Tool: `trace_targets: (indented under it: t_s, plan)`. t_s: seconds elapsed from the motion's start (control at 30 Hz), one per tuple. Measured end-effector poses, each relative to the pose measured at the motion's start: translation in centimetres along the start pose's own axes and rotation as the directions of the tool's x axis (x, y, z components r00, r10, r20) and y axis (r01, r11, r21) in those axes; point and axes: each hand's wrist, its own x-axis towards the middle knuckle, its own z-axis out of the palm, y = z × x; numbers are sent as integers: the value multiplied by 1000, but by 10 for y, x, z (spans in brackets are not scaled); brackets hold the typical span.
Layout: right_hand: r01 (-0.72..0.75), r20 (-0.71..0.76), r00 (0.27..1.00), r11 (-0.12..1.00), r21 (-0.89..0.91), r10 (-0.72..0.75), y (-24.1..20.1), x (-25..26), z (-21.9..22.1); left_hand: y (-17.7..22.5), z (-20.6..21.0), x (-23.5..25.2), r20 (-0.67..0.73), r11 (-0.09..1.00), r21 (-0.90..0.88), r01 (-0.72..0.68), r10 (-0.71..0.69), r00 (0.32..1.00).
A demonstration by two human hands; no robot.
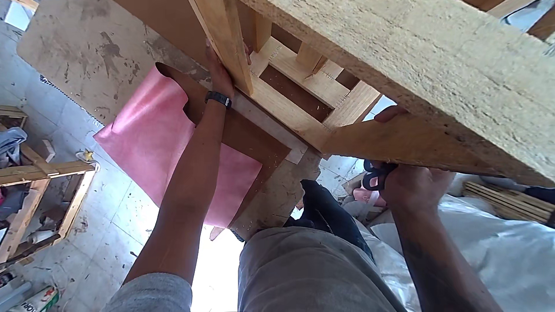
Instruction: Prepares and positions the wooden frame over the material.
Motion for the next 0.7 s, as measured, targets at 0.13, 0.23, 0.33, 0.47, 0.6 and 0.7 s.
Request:
trace_targets:
  t_s: [0.13, 0.23, 0.33, 0.47, 0.6, 0.7]
  plan:
    - [43, 17, 999, 997, 56, -44, -6, 2, 4, 0, -1, 1, 5, 1000, -31, 6, -6, 1000]
    - [86, 59, 994, 991, 107, -92, -14, 6, 10, -1, -3, 3, 21, 999, -46, 9, -8, 1000]
    - [113, 93, 988, 990, 82, -120, -26, 10, 17, -3, -8, 8, 64, 997, -68, 26, -22, 998]
    - [115, 78, 990, 992, 46, -118, -31, 7, 20, 3, -4, 6, 2, 997, -72, 18, -18, 1000]
    - [67, 29, 997, 997, 38, -68, -18, 1, 12, 6, 4, 1, -14, 998, -68, -11, 10, 1000]
    - [26, 31, 999, 999, 39, -27, -6, 0, 5, -1, -2, 3, -33, 1000, -16, 17, -18, 999]
